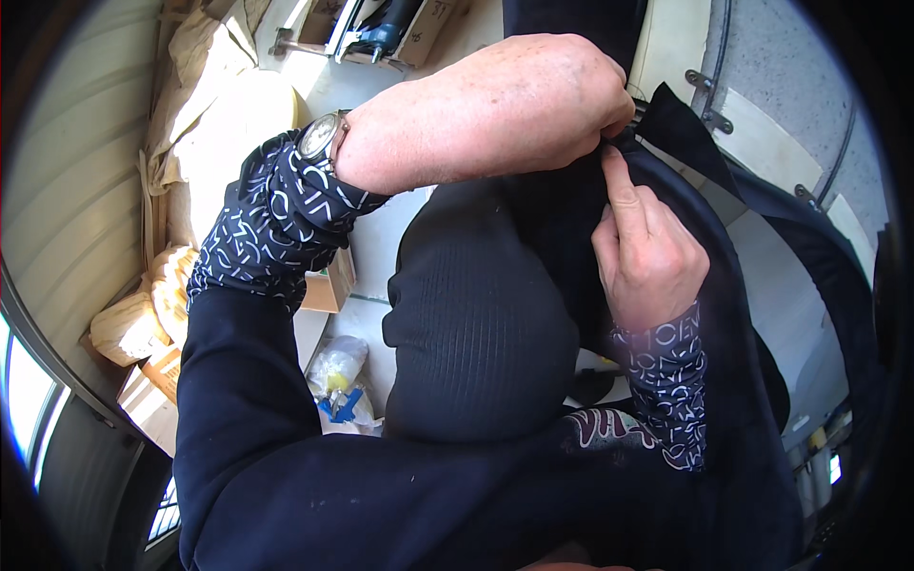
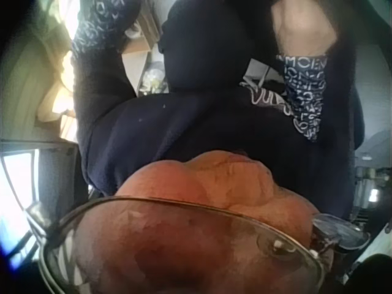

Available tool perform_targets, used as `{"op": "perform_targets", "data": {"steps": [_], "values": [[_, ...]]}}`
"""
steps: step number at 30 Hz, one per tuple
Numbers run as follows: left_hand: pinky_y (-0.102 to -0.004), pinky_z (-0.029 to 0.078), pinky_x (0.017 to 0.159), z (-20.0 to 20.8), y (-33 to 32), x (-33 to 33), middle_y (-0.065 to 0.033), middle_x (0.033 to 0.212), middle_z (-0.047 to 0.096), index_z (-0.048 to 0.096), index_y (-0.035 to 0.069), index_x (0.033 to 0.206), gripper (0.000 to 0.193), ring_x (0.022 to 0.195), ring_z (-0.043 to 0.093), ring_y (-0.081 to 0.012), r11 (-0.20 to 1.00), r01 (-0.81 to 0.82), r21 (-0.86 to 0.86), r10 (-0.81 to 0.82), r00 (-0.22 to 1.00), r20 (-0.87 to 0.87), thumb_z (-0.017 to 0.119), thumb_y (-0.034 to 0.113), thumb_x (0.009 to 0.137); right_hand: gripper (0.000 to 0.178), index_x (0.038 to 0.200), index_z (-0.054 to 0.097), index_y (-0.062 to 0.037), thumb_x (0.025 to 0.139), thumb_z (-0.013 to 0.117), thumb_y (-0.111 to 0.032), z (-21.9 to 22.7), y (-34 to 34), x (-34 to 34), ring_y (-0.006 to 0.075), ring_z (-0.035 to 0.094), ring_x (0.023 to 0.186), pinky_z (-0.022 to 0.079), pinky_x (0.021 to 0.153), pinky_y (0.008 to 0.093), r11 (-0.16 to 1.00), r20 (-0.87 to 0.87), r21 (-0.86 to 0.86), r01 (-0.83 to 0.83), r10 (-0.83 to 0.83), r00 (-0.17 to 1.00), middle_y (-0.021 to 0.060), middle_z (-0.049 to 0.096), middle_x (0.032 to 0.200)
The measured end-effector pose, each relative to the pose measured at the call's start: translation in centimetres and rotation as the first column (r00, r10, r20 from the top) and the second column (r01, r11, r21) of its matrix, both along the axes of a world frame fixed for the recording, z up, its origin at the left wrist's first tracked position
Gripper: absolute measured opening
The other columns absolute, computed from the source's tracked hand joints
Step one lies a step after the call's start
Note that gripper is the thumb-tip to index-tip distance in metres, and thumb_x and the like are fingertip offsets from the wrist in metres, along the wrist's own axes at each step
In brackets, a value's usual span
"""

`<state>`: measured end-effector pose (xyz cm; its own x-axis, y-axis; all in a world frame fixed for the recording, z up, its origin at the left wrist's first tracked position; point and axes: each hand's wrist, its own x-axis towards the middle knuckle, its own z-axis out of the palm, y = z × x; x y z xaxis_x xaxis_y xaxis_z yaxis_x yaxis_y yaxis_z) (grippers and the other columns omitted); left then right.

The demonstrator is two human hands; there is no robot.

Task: Hand-sewing fabric over foam padding onto a furniture frame.

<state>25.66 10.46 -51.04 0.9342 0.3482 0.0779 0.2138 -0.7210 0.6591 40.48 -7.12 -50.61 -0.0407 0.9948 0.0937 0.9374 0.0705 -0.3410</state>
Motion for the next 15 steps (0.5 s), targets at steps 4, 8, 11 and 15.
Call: {"op": "perform_targets", "data": {"steps": [4, 8, 11, 15], "values": [[-0.0435, 0.057, 0.076, -0.8, -0.8, -0.2, -0.0153, 0.091, 0.067, 0.069, -0.001, 0.096, 0.008, 0.085, 0.069, -0.0368, 1.0, 0.002, 0.016, -0.004, 0.997, 0.075, 0.069, 0.002, 0.088, 0.067, 0.144, 0.067, -0.0109, 0.08, 0.072, 0.009, -0.2, 0.1, -0.1, 0.0239, 0.065, 0.069, 0.054, 0.064, 0.0384, 1.0, 0.017, 0.017, -0.016, 0.016, 1.0, 0.0075, 0.062, 0.082], [-0.0426, 0.057, 0.073, -1.2, -1.3, -1.2, -0.0149, 0.092, 0.067, 0.069, 0.0, 0.098, 0.008, 0.085, 0.07, -0.0367, 0.995, -0.099, 0.017, 0.096, 0.986, 0.136, 0.068, 0.002, 0.09, 0.067, 0.144, 0.067, -0.0113, 0.08, 0.072, 0.008, -0.1, 0.3, -0.3, 0.0238, 0.065, 0.068, 0.054, 0.064, 0.0384, 1.0, 0.012, 0.028, -0.011, 0.011, 1.0, 0.0072, 0.062, 0.082], [-0.0422, 0.057, 0.072, -1.3, -1.5, -1.3, -0.0146, 0.093, 0.068, 0.069, 0.001, 0.099, 0.009, 0.085, 0.07, -0.0365, 0.987, -0.163, -0.011, 0.163, 0.978, 0.13, 0.068, 0.002, 0.09, 0.066, 0.144, 0.067, -0.0119, 0.081, 0.072, 0.008, 0.2, 0.4, -0.5, 0.0236, 0.066, 0.069, 0.055, 0.065, 0.0382, 1.0, 0.035, 0.004, 0.0, 0.0, 0.999, 0.007, 0.063, 0.083], [-0.0411, 0.057, 0.071, -1.8, -2.5, -1.9, -0.0147, 0.094, 0.069, 0.069, 0.001, 0.099, 0.009, 0.085, 0.07, -0.0358, 0.97, -0.239, -0.052, 0.245, 0.957, 0.154, 0.069, 0.002, 0.09, 0.067, 0.145, 0.066, -0.0132, 0.081, 0.073, 0.007, 0.2, 0.3, -0.6, 0.0238, 0.066, 0.069, 0.055, 0.065, 0.0379, 1.0, -0.01, 0.014, 0.0, 0.0, 1.0, 0.0073, 0.064, 0.085]]}}
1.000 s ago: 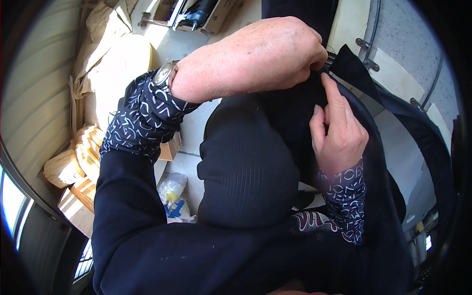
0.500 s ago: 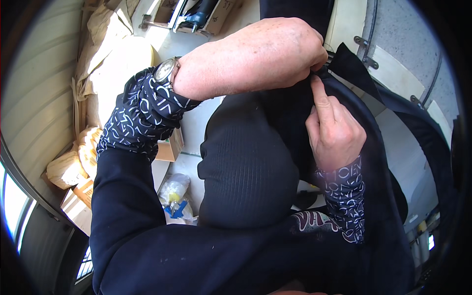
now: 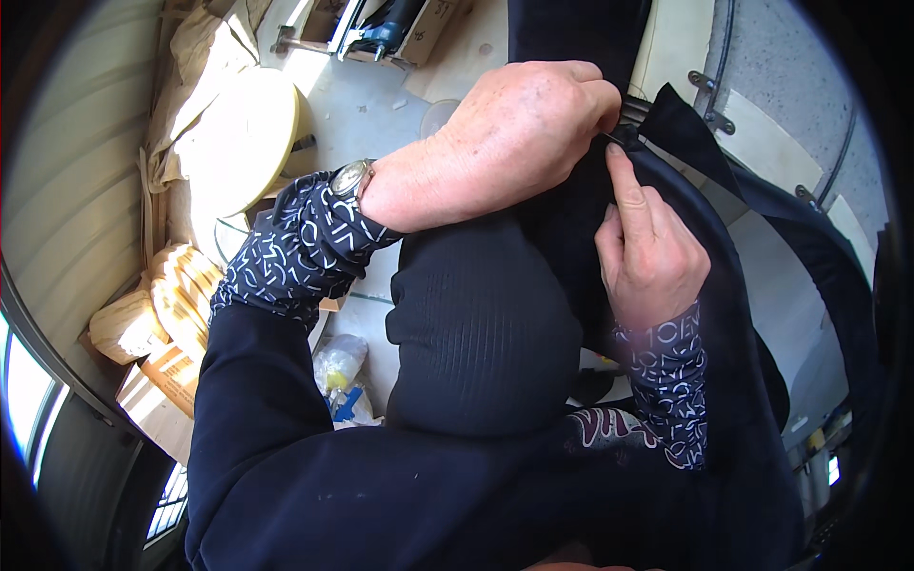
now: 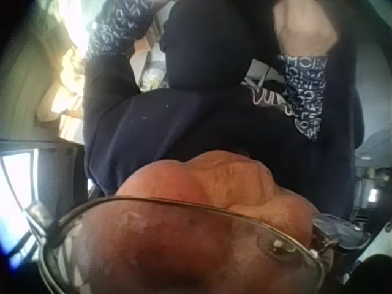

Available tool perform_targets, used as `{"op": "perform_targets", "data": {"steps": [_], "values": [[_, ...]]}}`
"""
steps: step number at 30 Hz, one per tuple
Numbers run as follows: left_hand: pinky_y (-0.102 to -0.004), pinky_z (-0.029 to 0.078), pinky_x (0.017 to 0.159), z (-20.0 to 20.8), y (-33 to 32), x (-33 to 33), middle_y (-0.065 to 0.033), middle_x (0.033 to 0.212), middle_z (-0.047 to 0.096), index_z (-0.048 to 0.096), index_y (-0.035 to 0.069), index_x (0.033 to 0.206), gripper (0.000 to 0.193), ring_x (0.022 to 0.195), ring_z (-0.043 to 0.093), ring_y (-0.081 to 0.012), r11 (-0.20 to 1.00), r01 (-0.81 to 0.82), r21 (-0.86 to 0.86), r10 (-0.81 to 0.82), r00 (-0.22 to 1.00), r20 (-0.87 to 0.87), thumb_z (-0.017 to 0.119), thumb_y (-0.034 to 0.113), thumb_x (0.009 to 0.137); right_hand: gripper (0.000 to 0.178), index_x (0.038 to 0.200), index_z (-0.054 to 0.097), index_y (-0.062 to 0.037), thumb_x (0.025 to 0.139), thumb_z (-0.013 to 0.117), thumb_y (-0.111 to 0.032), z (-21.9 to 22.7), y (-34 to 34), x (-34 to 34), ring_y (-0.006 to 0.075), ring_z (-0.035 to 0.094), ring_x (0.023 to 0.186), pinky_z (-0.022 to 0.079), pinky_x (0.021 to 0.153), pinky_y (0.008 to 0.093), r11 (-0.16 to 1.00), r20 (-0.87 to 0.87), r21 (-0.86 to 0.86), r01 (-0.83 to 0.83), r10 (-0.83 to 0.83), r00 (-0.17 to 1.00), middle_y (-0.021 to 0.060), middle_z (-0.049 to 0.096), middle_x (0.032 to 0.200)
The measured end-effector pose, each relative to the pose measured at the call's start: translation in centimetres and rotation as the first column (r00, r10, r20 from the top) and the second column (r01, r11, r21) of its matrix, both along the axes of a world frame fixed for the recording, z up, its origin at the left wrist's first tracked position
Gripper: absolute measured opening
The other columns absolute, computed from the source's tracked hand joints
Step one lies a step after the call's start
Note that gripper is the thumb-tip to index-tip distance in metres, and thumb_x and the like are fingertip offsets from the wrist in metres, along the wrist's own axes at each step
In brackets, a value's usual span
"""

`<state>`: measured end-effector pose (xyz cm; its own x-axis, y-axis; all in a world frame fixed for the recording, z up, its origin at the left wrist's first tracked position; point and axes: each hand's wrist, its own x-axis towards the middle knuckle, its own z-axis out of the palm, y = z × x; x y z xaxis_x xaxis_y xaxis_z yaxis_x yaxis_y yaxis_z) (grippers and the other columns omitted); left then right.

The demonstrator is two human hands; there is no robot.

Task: Hand-sewing fabric over foam padding onto a furniture frame.

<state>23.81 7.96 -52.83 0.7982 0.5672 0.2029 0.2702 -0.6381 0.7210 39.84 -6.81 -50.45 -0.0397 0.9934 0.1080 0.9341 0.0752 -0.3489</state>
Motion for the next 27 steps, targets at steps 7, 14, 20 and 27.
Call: {"op": "perform_targets", "data": {"steps": [7, 14, 20, 27], "values": [[-0.0353, 0.057, 0.074, -0.7, 0.5, -0.2, -0.0136, 0.093, 0.069, 0.07, 0.001, 0.101, 0.01, 0.084, 0.07, -0.0307, 0.99, 0.029, -0.138, -0.022, 0.998, 0.057, 0.07, -0.001, 0.091, 0.067, 0.145, 0.066, -0.0132, 0.082, 0.073, 0.007, -0.4, -0.2, 0.0, 0.0241, 0.066, 0.069, 0.055, 0.066, 0.0379, 0.999, 0.005, -0.041, 0.025, -0.024, 1.0, 0.0077, 0.065, 0.085], [-0.0409, 0.059, 0.077, -1.3, 1.1, 0.2, -0.0151, 0.09, 0.076, 0.077, 0.004, 0.096, 0.01, 0.087, 0.074, -0.0348, 0.98, 0.033, -0.198, -0.021, 0.998, 0.059, 0.072, 0.003, 0.087, 0.067, 0.145, 0.066, -0.0133, 0.082, 0.073, 0.007, -0.4, -0.3, -0.3, 0.0241, 0.066, 0.069, 0.055, 0.065, 0.038, 0.999, 0.009, -0.037, 0.02, -0.02, 1.0, 0.0078, 0.065, 0.085], [-0.041, 0.06, 0.078, -1.6, 0.2, 0.9, -0.0146, 0.091, 0.077, 0.079, 0.006, 0.097, 0.012, 0.088, 0.075, -0.0334, 0.97, -0.019, -0.244, 0.034, 0.998, 0.058, 0.073, 0.005, 0.087, 0.065, 0.144, 0.066, -0.0132, 0.082, 0.073, 0.006, -0.2, -0.5, -0.5, 0.0238, 0.068, 0.071, 0.056, 0.066, 0.0375, 0.999, 0.034, -0.045, 0.015, -0.014, 0.999, 0.008, 0.066, 0.087], [-0.0355, 0.058, 0.077, -1.8, -0.1, -0.6, -0.0126, 0.093, 0.073, 0.073, 0.001, 0.101, 0.009, 0.086, 0.073, -0.0278, 0.977, -0.046, -0.208, 0.05, 0.999, 0.011, 0.072, 0.004, 0.093, 0.037, 0.119, 0.074, -0.008, 0.083, 0.078, 0.001, 0.6, 0.7, 0.0, 0.0249, 0.068, 0.069, 0.055, 0.062, 0.0359, 0.997, -0.158, -0.004, 0.079, -0.079, 0.984, 0.0072, 0.064, 0.085]]}}
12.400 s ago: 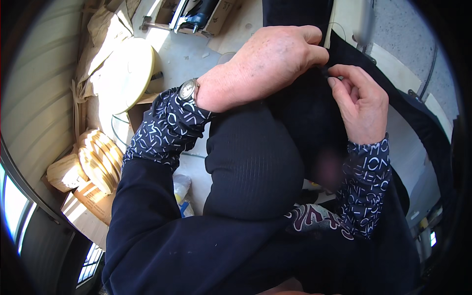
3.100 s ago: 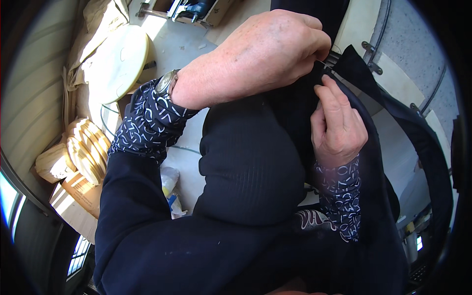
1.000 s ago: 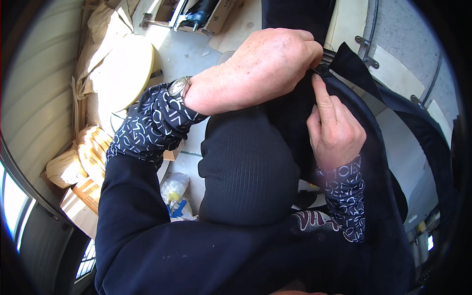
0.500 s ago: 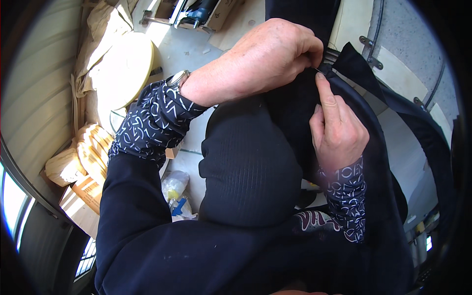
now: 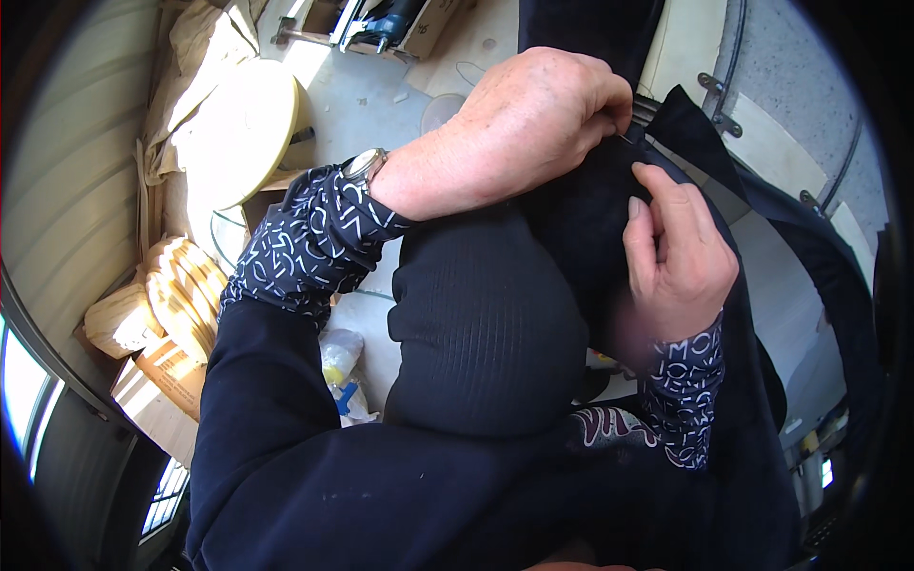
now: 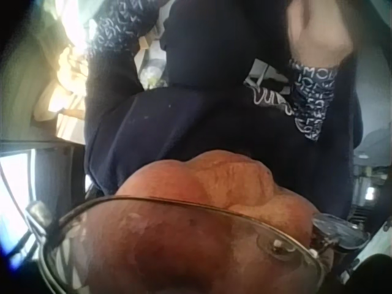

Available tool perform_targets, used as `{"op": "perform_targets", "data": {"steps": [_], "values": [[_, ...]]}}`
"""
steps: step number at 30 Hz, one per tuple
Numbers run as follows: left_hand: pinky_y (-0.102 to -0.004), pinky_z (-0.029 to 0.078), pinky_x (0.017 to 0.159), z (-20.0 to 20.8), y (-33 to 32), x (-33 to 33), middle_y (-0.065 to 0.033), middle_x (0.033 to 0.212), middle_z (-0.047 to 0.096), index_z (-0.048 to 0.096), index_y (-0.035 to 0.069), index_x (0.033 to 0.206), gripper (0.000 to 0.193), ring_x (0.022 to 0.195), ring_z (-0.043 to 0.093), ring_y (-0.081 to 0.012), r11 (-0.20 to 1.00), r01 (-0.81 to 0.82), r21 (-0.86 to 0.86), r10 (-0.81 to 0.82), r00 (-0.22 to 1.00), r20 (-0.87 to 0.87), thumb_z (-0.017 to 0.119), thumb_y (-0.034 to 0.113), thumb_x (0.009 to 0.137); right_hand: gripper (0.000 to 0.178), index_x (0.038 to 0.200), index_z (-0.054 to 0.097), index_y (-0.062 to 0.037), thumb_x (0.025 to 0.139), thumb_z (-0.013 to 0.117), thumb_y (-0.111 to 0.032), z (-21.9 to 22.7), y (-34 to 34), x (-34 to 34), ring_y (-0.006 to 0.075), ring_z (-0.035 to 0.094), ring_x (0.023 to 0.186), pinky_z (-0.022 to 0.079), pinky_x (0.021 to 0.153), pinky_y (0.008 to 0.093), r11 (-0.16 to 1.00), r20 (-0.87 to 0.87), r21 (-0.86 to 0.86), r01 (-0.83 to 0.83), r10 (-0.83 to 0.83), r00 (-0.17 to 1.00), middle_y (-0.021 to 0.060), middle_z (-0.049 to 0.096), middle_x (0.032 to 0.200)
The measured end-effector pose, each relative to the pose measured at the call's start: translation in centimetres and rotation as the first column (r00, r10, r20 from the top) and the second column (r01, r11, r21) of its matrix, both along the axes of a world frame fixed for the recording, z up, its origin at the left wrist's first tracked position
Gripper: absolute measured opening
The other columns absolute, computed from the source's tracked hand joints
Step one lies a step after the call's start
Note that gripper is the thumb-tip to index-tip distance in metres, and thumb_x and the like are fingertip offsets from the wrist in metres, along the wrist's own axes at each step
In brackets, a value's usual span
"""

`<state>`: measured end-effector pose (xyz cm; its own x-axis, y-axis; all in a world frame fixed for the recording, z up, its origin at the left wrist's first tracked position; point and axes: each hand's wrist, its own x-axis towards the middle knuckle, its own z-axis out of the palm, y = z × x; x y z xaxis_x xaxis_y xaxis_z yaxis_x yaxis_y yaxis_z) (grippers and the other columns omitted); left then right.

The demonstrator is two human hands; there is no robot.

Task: Hand-sewing fabric over foam padding onto a furniture frame.

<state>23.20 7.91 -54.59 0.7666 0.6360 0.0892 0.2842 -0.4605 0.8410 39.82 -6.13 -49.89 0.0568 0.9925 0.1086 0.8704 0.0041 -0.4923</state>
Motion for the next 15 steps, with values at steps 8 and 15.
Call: {"op": "perform_targets", "data": {"steps": [8, 15], "values": [[-0.0373, 0.056, 0.075, 0.3, -0.1, -0.3, -0.0143, 0.091, 0.071, 0.07, 0.0, 0.1, 0.008, 0.085, 0.071, -0.0302, 0.994, -0.11, 0.007, 0.109, 0.992, 0.062, 0.069, 0.001, 0.091, 0.018, 0.109, 0.076, -0.0078, 0.092, 0.08, -0.013, 0.4, 2.7, 0.8, 0.0209, 0.065, 0.064, 0.053, 0.06, 0.0343, 0.997, 0.071, -0.029, 0.077, -0.075, 0.995, 0.0051, 0.064, 0.085], [-0.0332, 0.058, 0.078, -0.7, -0.2, 0.0, -0.0127, 0.092, 0.074, 0.072, 0.0, 0.102, 0.009, 0.086, 0.074, -0.0242, 0.993, -0.076, -0.092, 0.084, 0.993, 0.084, 0.071, 0.002, 0.093, 0.014, 0.108, 0.075, -0.0005, 0.094, 0.076, -0.005, 0.0, 3.2, 1.3, 0.0066, 0.044, 0.059, 0.037, 0.055, 0.0247, 0.977, -0.078, -0.163, 0.139, -0.153, 0.985, -0.0001, 0.052, 0.071]]}}
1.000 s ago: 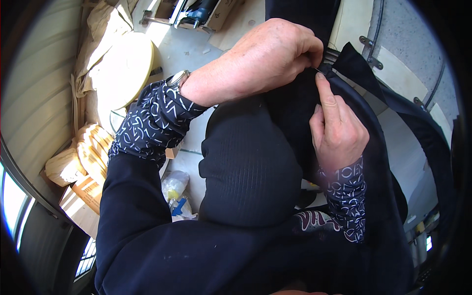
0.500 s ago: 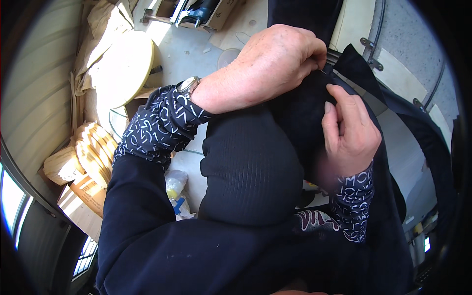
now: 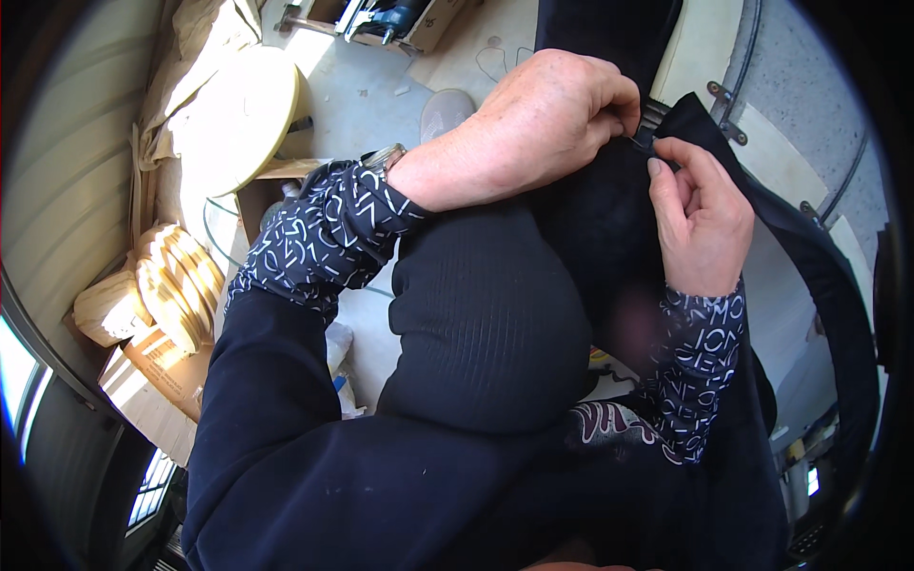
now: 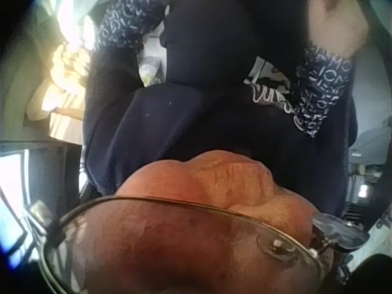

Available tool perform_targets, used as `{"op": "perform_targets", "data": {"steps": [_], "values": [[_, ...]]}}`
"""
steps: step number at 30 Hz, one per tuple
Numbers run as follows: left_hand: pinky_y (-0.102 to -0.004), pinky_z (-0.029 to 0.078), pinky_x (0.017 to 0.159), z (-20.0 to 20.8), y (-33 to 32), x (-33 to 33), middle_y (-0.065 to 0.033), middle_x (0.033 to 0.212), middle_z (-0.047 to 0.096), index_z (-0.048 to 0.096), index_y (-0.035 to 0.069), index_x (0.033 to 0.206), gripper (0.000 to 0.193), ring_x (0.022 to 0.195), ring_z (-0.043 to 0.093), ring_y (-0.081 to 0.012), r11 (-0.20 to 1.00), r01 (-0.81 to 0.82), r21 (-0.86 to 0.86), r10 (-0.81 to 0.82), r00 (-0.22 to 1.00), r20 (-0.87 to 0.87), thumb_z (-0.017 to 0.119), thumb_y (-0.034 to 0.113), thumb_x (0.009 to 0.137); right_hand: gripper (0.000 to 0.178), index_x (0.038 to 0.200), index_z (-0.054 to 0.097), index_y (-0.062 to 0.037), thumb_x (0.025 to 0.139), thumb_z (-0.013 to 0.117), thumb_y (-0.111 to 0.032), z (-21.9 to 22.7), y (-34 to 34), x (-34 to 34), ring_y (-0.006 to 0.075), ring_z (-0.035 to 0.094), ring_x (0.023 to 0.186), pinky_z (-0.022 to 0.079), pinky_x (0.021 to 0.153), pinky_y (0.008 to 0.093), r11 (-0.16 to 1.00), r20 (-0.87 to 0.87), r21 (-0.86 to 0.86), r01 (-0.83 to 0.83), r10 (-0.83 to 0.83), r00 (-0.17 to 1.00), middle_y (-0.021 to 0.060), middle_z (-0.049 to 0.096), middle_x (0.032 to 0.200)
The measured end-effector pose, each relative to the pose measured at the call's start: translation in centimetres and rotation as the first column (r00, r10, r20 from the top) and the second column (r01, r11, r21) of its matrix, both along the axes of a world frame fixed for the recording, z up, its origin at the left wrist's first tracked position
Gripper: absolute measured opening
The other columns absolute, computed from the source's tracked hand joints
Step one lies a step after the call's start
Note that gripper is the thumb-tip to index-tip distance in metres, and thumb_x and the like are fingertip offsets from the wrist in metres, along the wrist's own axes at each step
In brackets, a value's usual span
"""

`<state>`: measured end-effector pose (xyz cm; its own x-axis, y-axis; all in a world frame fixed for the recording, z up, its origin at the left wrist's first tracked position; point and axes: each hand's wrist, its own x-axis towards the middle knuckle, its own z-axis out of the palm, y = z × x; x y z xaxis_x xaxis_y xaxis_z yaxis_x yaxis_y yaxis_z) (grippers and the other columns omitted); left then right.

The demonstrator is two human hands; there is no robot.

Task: Hand-sewing fabric over foam padding onto a furniture frame.

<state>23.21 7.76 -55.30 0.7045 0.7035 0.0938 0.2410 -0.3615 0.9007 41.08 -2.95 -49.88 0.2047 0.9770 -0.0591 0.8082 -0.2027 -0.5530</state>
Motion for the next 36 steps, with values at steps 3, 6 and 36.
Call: {"op": "perform_targets", "data": {"steps": [3, 6, 36], "values": [[-0.0321, 0.058, 0.079, 0.1, -0.2, 0.5, -0.012, 0.092, 0.075, 0.073, 0.0, 0.102, 0.01, 0.087, 0.074, -0.0222, 0.999, 0.003, -0.049, -0.003, 1.0, 0.007, 0.072, 0.003, 0.093, 0.014, 0.107, 0.075, -0.0004, 0.094, 0.075, -0.005, 0.1, 0.3, 0.3, 0.0037, 0.042, 0.061, 0.035, 0.055, 0.0231, 0.998, -0.045, -0.065, 0.018, -0.021, 0.999, -0.0034, 0.051, 0.07], [-0.0318, 0.058, 0.079, 0.5, -0.2, 1.3, -0.0115, 0.091, 0.075, 0.073, 0.0, 0.102, 0.01, 0.086, 0.074, -0.0213, 0.996, -0.003, -0.088, 0.005, 1.0, 0.021, 0.073, 0.003, 0.093, 0.013, 0.106, 0.075, -0.0002, 0.095, 0.074, -0.007, 0.5, 0.5, 0.8, 0.0023, 0.041, 0.062, 0.034, 0.055, 0.0222, 0.993, -0.049, -0.119, 0.019, -0.025, 0.998, -0.0053, 0.052, 0.071], [-0.0429, 0.057, 0.071, 7.0, -0.1, -1.2, -0.0088, 0.09, 0.067, 0.069, 0.006, 0.089, 0.007, 0.087, 0.07, -0.0312, 0.89, -0.137, 0.436, 0.085, 0.987, 0.138, 0.068, 0.011, 0.083, 0.016, 0.085, 0.065, -0.0021, 0.079, 0.072, 0.012, 4.2, -0.6, -1.6, 0.003, 0.039, 0.055, 0.03, 0.051, 0.021, 0.978, -0.075, 0.206, 0.038, -0.023, 0.997, -0.004, 0.048, 0.066]]}}
